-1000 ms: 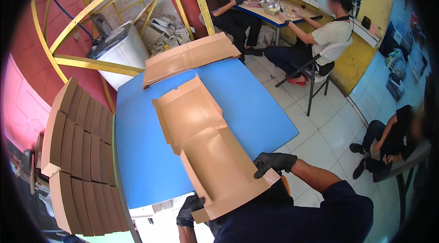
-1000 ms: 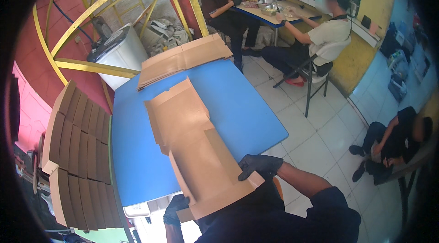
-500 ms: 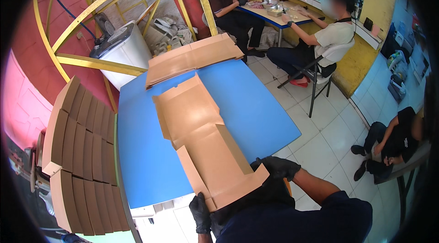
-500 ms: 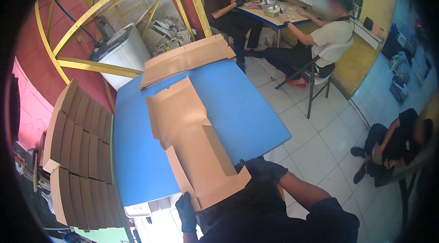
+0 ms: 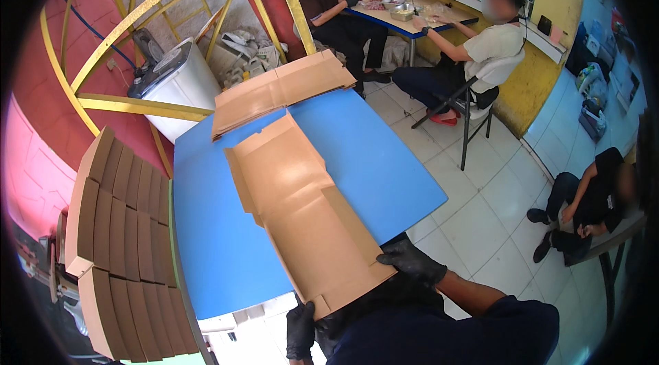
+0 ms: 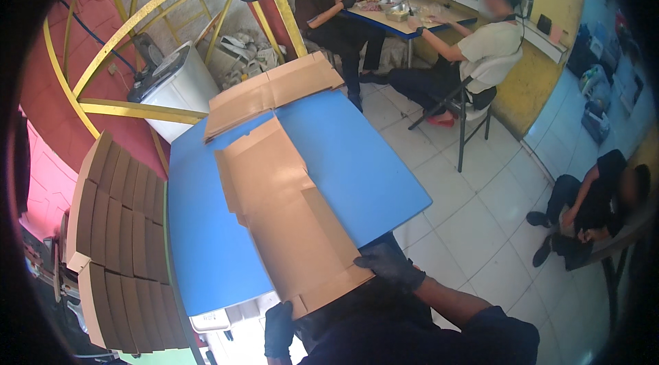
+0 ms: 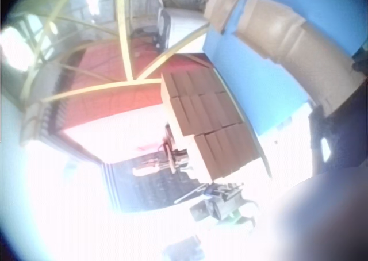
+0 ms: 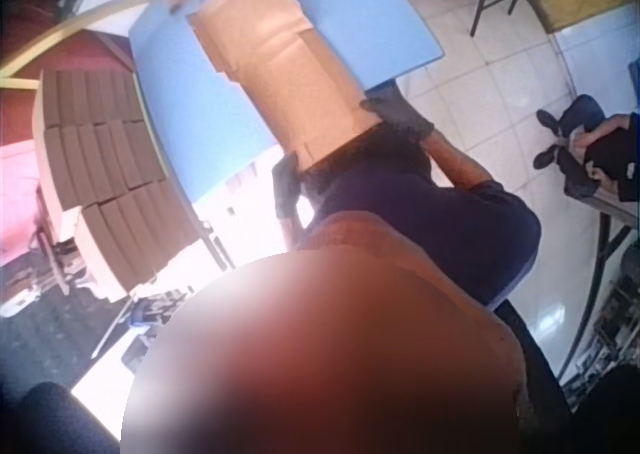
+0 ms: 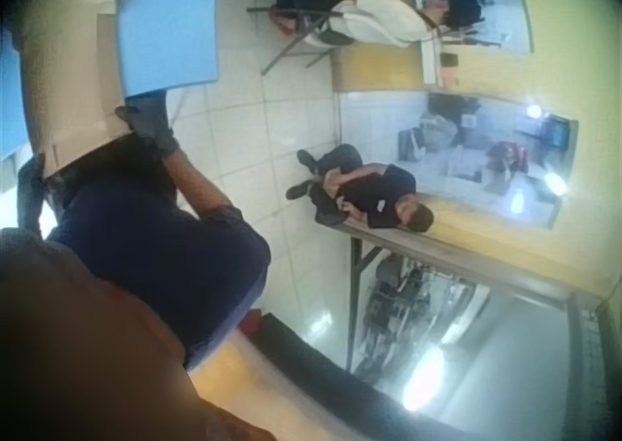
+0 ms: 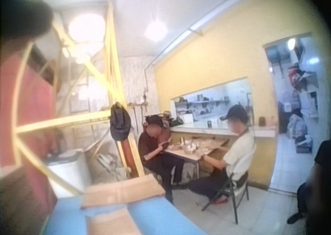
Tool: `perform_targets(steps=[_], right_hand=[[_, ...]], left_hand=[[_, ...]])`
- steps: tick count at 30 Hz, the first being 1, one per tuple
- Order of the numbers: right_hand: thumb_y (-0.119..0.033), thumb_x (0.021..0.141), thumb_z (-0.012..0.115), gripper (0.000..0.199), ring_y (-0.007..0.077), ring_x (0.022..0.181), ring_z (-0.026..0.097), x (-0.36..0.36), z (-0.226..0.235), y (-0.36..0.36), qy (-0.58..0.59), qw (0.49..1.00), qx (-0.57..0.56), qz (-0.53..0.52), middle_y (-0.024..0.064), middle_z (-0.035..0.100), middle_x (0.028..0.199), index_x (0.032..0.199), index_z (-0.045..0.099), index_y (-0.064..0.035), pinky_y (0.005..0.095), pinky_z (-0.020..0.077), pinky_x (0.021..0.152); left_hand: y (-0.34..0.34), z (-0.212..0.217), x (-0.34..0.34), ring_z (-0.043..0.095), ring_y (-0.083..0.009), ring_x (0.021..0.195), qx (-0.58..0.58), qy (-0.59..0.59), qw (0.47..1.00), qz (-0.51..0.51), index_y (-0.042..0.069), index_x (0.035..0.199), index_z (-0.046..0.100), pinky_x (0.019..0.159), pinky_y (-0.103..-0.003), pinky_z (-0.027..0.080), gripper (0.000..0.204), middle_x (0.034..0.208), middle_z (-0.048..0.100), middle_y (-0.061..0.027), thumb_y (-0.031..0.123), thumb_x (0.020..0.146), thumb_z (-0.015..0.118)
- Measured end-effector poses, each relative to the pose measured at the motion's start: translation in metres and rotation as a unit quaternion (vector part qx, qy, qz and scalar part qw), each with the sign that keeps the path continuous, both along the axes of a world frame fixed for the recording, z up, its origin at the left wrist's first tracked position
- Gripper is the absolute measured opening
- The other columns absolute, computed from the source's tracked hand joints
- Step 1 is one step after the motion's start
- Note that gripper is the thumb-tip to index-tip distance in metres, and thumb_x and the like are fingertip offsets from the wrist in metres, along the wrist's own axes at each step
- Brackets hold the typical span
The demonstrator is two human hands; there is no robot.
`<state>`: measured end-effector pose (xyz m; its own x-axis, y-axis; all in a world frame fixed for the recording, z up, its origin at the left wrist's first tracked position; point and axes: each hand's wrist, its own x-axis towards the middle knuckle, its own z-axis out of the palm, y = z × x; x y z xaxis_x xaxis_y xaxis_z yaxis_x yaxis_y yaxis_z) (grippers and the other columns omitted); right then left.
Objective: The person folds flat cardboard pieces into box shapes on a blue table. They repeatedly fold flaps, tuck tabs, and adjust edges to form rectangular boxes, then place finished units aside. The process is repeated for multiple identical cardboard pieces.
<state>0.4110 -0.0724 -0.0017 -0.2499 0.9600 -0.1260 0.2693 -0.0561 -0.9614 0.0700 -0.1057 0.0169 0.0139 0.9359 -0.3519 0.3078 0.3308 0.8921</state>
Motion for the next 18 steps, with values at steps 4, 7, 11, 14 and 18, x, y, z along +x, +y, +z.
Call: perform_targets(steps=[4,7,11,14,18], right_hand=[[-0.02,0.097,0.068,0.045,0.0194,0.111,0.062,-0.002,0.009,-0.002,0.132,0.98,-0.145,-0.018,0.0115,0.069,0.12,0.135,0.062,0.0027,0.035,0.0485,0.099],[-0.011,0.092,0.071,0.055,0.0209,0.13,0.051,0.005,0.01,-0.003,0.136,0.971,-0.195,0.003,0.0123,0.055,0.141,0.142,0.054,0.0032,0.0354,0.0423,0.109],[-0.007,0.094,0.07,0.05,0.0175,0.123,0.056,0.009,0.012,-0.003,0.123,0.989,-0.077,-0.039,0.0104,0.06,0.138,0.141,0.056,0.0033,0.0341,0.046,0.105],[-0.008,0.097,0.068,0.042,0.0155,0.112,0.064,0.007,0.022,-0.004,0.143,0.983,-0.097,-0.061,0.0097,0.071,0.127,0.137,0.062,0.0029,0.0333,0.0512,0.098],[-0.007,0.097,0.065,0.04,0.0175,0.117,0.06,0.016,0.04,-0.006,0.097,0.987,-0.111,-0.071,0.0107,0.067,0.129,0.136,0.061,0.0033,0.0343,0.0491,0.1]], left_hand=[[-0.002,-0.012,-0.003,0.059,-0.0113,0.062,-0.066,-0.081,0.99,0.097,-0.005,0.087,0.069,0.055,-0.028,0.046,0.035,0.071,0.066,-0.0041,0.026,0.102,0.065],[-0.004,-0.022,0.001,0.057,-0.0116,0.059,-0.051,-0.105,0.989,0.087,-0.005,0.088,0.069,0.055,-0.028,0.046,0.034,0.071,0.067,-0.0049,0.025,0.102,0.065],[-0.003,-0.023,0.002,0.067,-0.0227,0.065,0.053,-0.014,0.995,-0.085,-0.003,0.096,0.064,0.055,-0.035,0.051,0.021,0.074,0.065,-0.0138,0.017,0.099,0.06],[-0.001,-0.015,0.003,0.069,-0.02,0.06,-0.049,0.008,0.996,-0.077,-0.006,0.119,0.064,0.052,-0.03,0.052,0.027,0.077,0.072,-0.011,0.015,0.102,0.06],[0.001,-0.006,0.016,0.067,-0.0212,0.061,0.005,-0.01,0.996,-0.085,-0.004,0.114,0.066,0.052,-0.031,0.05,0.022,0.078,0.07,-0.0114,0.012,0.098,0.064]])
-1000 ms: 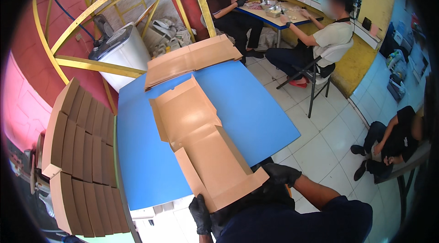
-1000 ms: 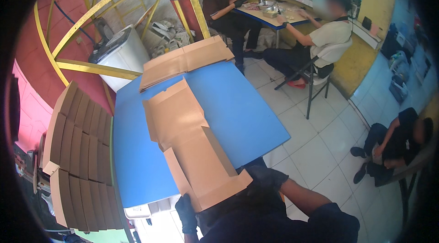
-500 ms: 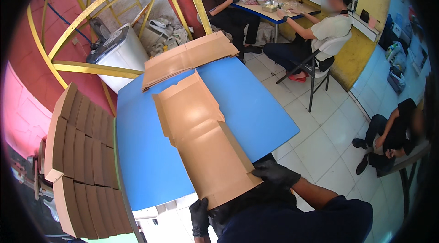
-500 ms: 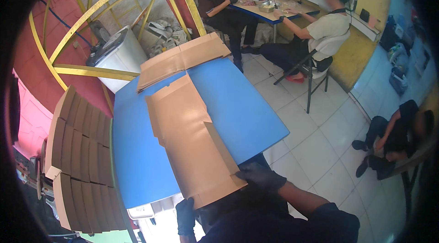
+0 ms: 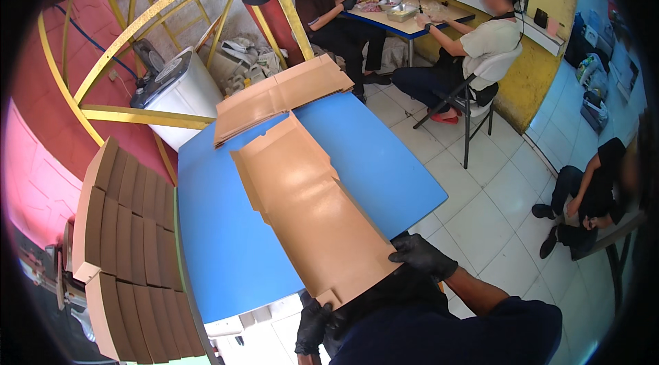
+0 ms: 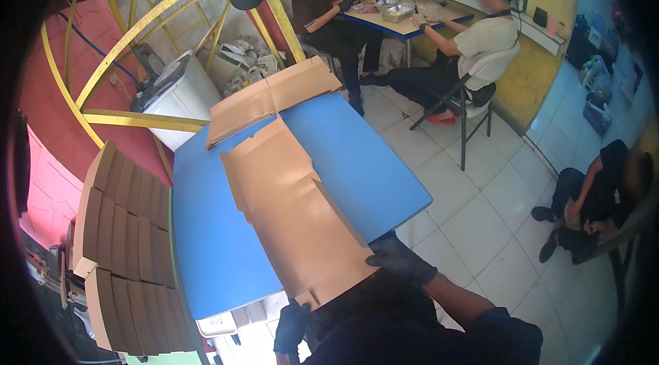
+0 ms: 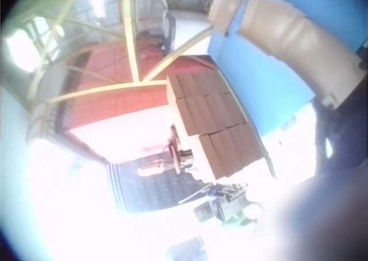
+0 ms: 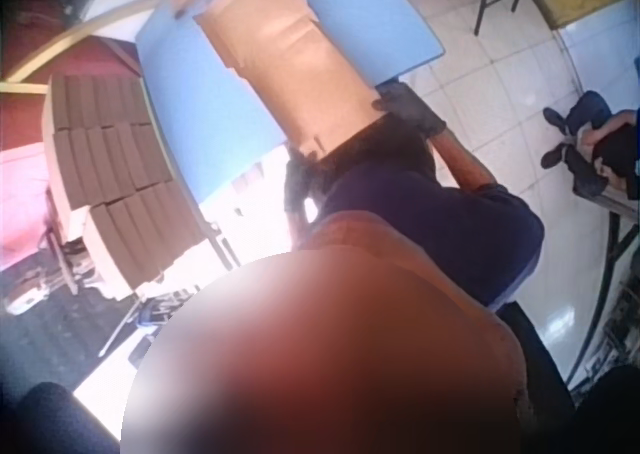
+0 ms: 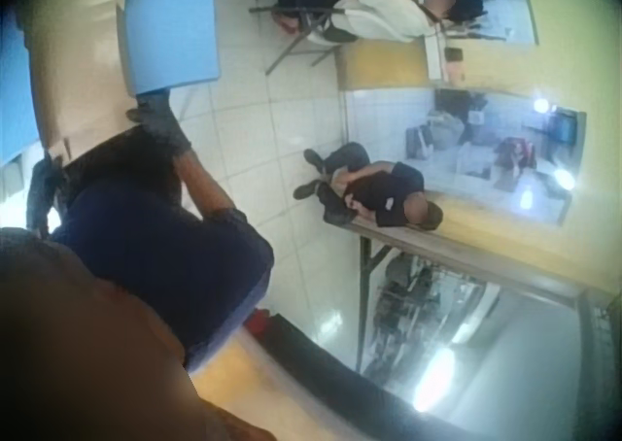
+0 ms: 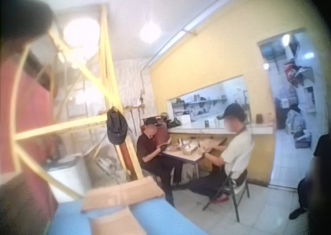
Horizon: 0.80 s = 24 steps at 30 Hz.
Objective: The person folds flat cardboard pieces into box shapes on a blue table. They repeatedly fold flaps, tuck tabs, and adjust edges to form rectangular boxes, then place finished units aside. The process is repeated for multiple identical cardboard pieces.
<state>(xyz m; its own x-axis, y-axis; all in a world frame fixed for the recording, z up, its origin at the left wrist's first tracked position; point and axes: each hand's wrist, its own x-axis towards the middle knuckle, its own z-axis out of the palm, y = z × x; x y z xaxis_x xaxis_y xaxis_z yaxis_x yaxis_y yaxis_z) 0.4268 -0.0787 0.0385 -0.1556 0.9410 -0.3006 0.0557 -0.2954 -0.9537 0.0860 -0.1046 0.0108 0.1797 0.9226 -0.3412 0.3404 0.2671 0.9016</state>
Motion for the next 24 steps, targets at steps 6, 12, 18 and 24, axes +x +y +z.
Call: perform_targets(steps=[6,12,18,24], right_hand=[[-0.005,0.1,0.058,0.055,0.0206,0.117,0.063,0.004,-0.03,-0.013,0.363,0.93,-0.064,-0.011,0.0092,0.059,0.141,0.153,0.044,-0.0003,0.037,0.0515,0.101],[-0.014,0.096,0.072,0.067,0.0246,0.129,0.055,-0.021,-0.054,-0.013,0.09,0.977,0.132,-0.138,0.0086,0.055,0.145,0.154,0.039,-0.0024,0.0407,0.0466,0.11],[-0.023,0.095,0.074,0.054,0.0277,0.123,0.061,0.053,0.046,-0.022,-0.019,0.985,0.17,0.018,0.0129,0.064,0.135,0.141,0.056,-0.0014,0.0403,0.0465,0.107],[-0.018,0.089,0.07,0.033,0.0321,0.097,0.07,0.074,0.144,-0.015,-0.368,0.871,0.318,0.074,0.014,0.074,0.101,0.122,0.073,-0.0144,0.0478,0.0525,0.086]], left_hand=[[0.015,0.003,0.031,0.072,-0.0211,0.079,0.056,0.011,0.998,-0.01,-0.005,0.108,0.071,0.071,-0.031,0.056,0.024,0.088,0.075,-0.0122,0.017,0.098,0.068],[0.027,0.045,0.049,0.071,-0.0216,0.091,0.115,-0.126,0.971,-0.169,0.002,0.109,0.075,0.077,-0.034,0.056,0.028,0.097,0.075,-0.011,0.023,0.09,0.075],[0.066,0.15,0.074,0.067,-0.0341,0.111,0.423,0.142,0.881,-0.155,0.006,0.129,0.066,0.093,-0.042,0.054,0.053,0.12,0.07,-0.0171,0.023,0.082,0.086],[0.087,0.239,0.138,0.054,-0.0374,0.129,0.661,0.348,0.615,-0.254,0.009,0.15,0.048,0.111,-0.055,0.04,0.09,0.142,0.057,-0.016,0.013,0.067,0.084]])
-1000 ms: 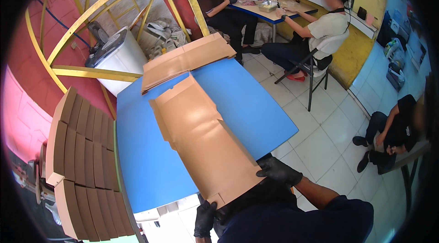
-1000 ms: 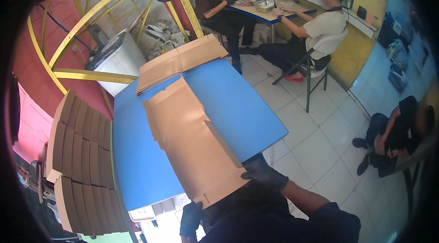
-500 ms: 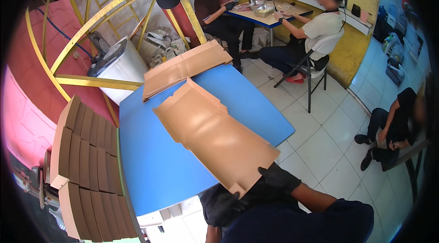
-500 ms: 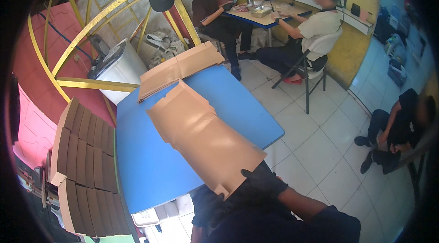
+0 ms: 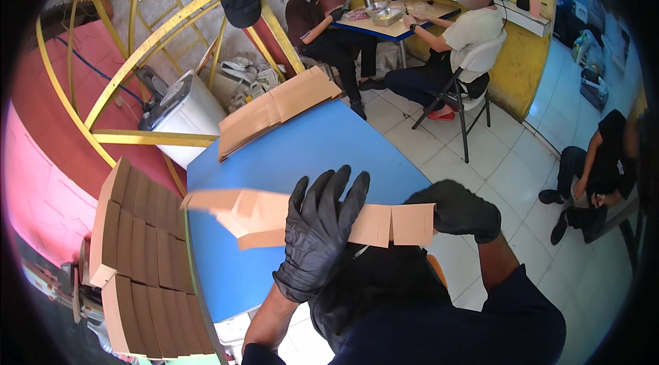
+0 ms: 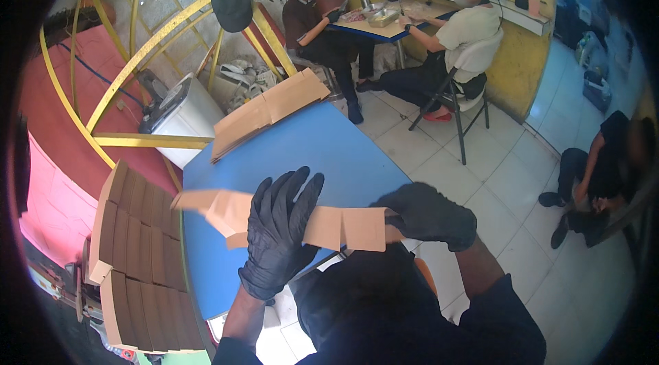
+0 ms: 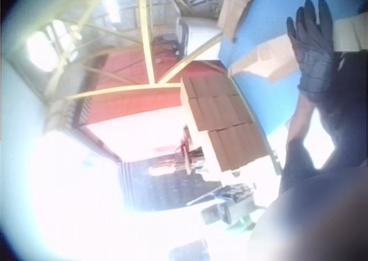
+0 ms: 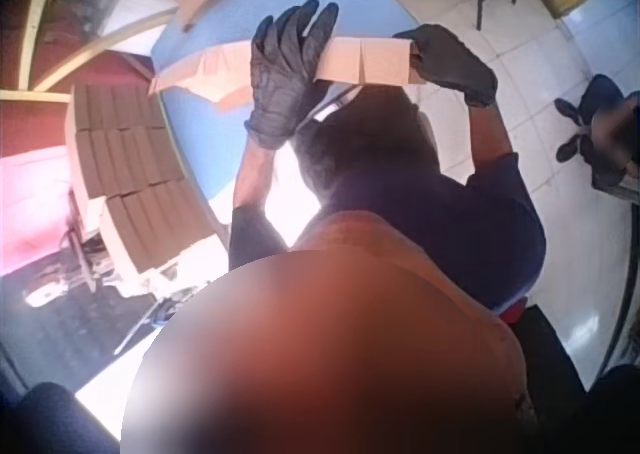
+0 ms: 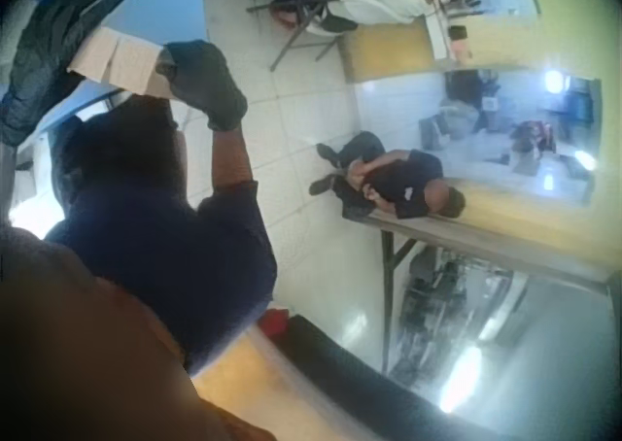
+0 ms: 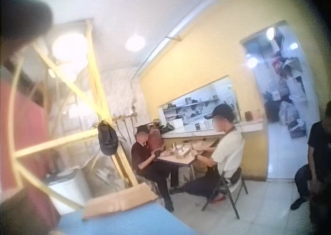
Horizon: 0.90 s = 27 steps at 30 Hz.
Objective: The person folds flat cardboard pieces into box shapes on a blue table. They repeatedly fold flaps, tuck tabs, and adjust edges to form rectangular boxes, then place finished units aside. The process is repeated for multiple identical cardboard pieces.
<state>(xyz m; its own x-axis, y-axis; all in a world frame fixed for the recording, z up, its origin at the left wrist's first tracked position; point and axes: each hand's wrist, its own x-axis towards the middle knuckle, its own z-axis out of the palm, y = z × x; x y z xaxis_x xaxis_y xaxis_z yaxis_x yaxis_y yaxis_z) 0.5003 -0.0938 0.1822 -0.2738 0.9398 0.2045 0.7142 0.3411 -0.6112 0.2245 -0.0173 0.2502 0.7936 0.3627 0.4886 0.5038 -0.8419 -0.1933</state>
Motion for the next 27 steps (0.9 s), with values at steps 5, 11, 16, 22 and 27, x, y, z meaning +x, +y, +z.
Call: perform_targets(steps=[5,11,16,22,27], right_hand=[[-0.006,0.078,0.08,0.036,0.0313,0.088,0.074,-0.016,0.062,0.013,0.121,0.945,0.274,-0.133,0.0143,0.076,0.105,0.113,0.072,-0.0046,0.0382,0.0575,0.08],[-0.023,0.076,0.089,0.055,0.0271,0.097,0.069,-0.042,0.12,0.041,0.097,0.794,0.546,-0.248,0.0091,0.071,0.109,0.122,0.066,-0.0069,0.0406,0.0531,0.086],[-0.04,0.079,0.083,0.054,0.0308,0.088,0.064,-0.085,0.167,0.055,0.124,0.789,0.544,-0.258,0.0086,0.063,0.103,0.121,0.063,-0.0119,0.0448,0.0491,0.078],[-0.021,0.073,0.072,0.023,0.0312,0.073,0.062,-0.118,0.242,0.088,0.102,0.723,0.669,-0.141,0.0138,0.059,0.075,0.081,0.06,-0.0031,0.0452,0.0468,0.061],[-0.018,0.072,0.072,0.02,0.0298,0.059,0.061,-0.137,0.258,0.107,0.148,0.559,0.808,-0.111,0.0117,0.054,0.061,0.077,0.058,-0.0054,0.0431,0.0435,0.051]], left_hand=[[-0.005,0.06,-0.003,0.067,-0.0348,0.1,-0.039,-0.116,0.989,-0.079,0.002,0.141,0.056,0.088,-0.042,0.053,0.078,0.117,0.068,-0.0176,0.006,0.065,0.074],[-0.028,0.106,-0.088,0.068,-0.0284,0.111,-0.227,-0.542,0.809,-0.004,-0.003,0.13,0.067,0.101,-0.041,0.052,0.037,0.122,0.071,-0.0173,-0.001,0.093,0.064],[-0.034,0.178,-0.187,0.062,-0.0279,0.124,-0.139,-0.63,0.752,0.132,-0.001,0.144,0.054,0.104,-0.042,0.05,0.048,0.14,0.061,-0.0157,0.013,0.098,0.062],[-0.059,0.222,-0.211,0.063,-0.0329,0.066,0.187,-0.318,0.92,0.129,0.006,0.106,0.072,0.063,-0.039,0.052,0.038,0.084,0.073,-0.0146,0.042,0.094,0.073],[-0.039,0.22,-0.213,0.061,-0.0286,0.091,0.068,-0.44,0.865,0.23,0.001,0.122,0.063,0.082,-0.038,0.051,0.043,0.109,0.067,-0.0155,0.035,0.097,0.072]])
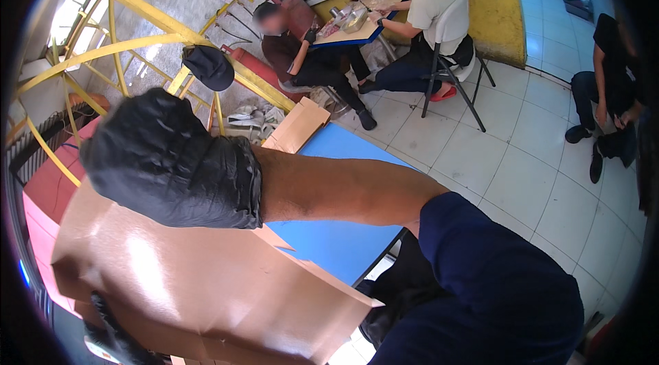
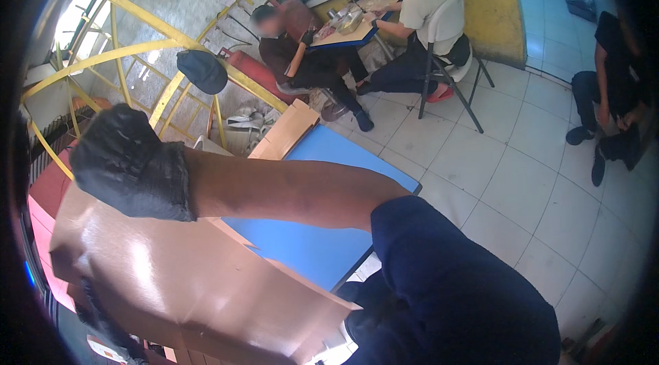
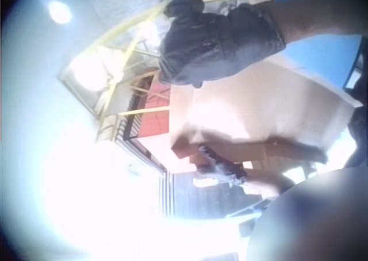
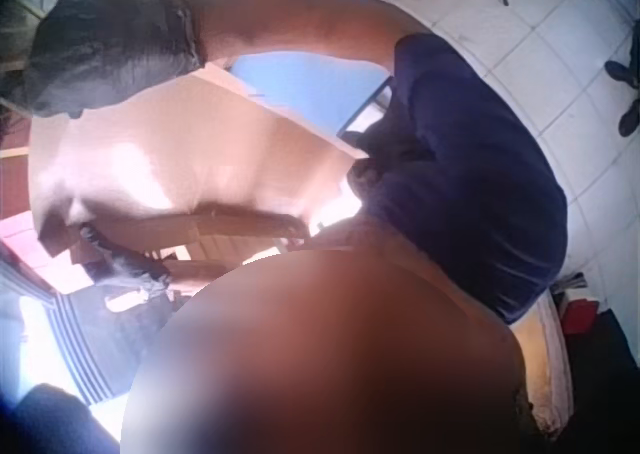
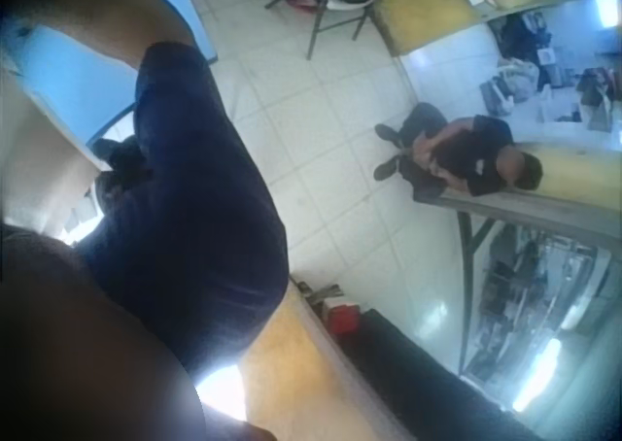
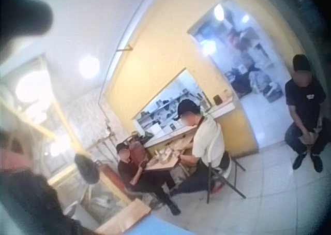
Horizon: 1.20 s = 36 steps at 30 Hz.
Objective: The person folds flat cardboard pieces into box shapes on a blue table. They repeatedly fold flaps, tuck tabs, and adjust edges to form rectangular boxes, then place finished units aside. The process is repeated for multiple identical cardboard pieces.
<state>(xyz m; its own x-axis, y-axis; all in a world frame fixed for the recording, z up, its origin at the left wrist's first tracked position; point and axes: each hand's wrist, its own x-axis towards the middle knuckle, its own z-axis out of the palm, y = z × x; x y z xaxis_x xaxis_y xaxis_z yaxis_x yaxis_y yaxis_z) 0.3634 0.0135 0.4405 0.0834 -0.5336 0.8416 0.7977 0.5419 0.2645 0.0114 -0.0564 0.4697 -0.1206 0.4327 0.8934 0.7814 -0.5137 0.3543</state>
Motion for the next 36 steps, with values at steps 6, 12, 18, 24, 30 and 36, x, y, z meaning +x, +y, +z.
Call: perform_targets(steps=[6,12,18,24,30,36], right_hand=[[-0.018,0.075,0.074,0.023,0.0315,0.074,0.066,0.003,-0.052,0.027,-0.173,0.945,-0.274,0.047,0.0135,0.061,0.08,0.089,0.061,-0.0056,0.0465,0.0492,0.065],[-0.032,0.077,0.082,0.046,0.0317,0.091,0.071,0.019,-0.098,0.057,-0.207,0.888,-0.411,0.011,0.0124,0.071,0.098,0.113,0.067,-0.0085,0.0463,0.0538,0.077],[-0.015,0.077,0.081,0.044,0.0333,0.096,0.071,0.064,-0.144,0.081,-0.185,0.804,-0.56,0.075,0.0158,0.069,0.1,0.116,0.063,-0.0017,0.0443,0.0543,0.084],[-0.004,0.081,0.07,0.036,0.0231,0.118,0.066,0.069,-0.177,0.084,-0.197,0.635,-0.695,0.275,0.0149,0.068,0.115,0.116,0.06,0.002,0.0349,0.0497,0.098],[0.002,0.084,0.068,0.033,0.025,0.1,0.071,0.044,-0.186,0.07,-0.305,0.814,-0.491,0.062,0.009,0.074,0.115,0.116,0.07,-0.0069,0.0358,0.059,0.082],[0.002,0.087,0.063,0.045,0.0304,0.108,0.07,0.029,-0.15,0.063,-0.33,0.817,-0.416,-0.224,0.0116,0.072,0.12,0.13,0.069,-0.0132,0.0388,0.056,0.094]], left_hand=[[0.038,-0.059,0.0,0.059,-0.0237,0.115,-0.146,-0.084,0.985,-0.043,-0.004,0.138,0.053,0.101,-0.036,0.049,0.052,0.134,0.06,-0.0157,0.027,0.1,0.071],[0.089,-0.123,0.037,0.061,-0.0156,0.105,-0.123,-0.096,0.98,-0.123,-0.004,0.124,0.064,0.095,-0.03,0.049,0.033,0.117,0.068,-0.0076,0.021,0.102,0.067],[0.102,-0.153,0.034,0.06,-0.0068,0.085,-0.22,-0.089,0.943,-0.233,0.002,0.118,0.071,0.077,-0.025,0.048,0.023,0.1,0.072,0.0009,0.015,0.099,0.072],[0.11,-0.184,0.013,0.065,-0.0074,0.083,-0.315,-0.242,0.873,-0.282,0.002,0.114,0.074,0.076,-0.024,0.052,0.024,0.096,0.075,-0.0009,0.01,0.092,0.078],[0.119,-0.201,-0.018,0.07,-0.0152,0.09,-0.294,-0.317,0.843,-0.32,0.001,0.104,0.076,0.081,-0.029,0.056,0.017,0.097,0.076,-0.0081,0.005,0.087,0.077],[0.117,-0.192,-0.029,0.072,-0.0178,0.092,-0.293,-0.268,0.855,-0.334,-0.001,0.095,0.076,0.087,-0.032,0.057,0.015,0.099,0.077,-0.0121,-0.006,0.084,0.068]])
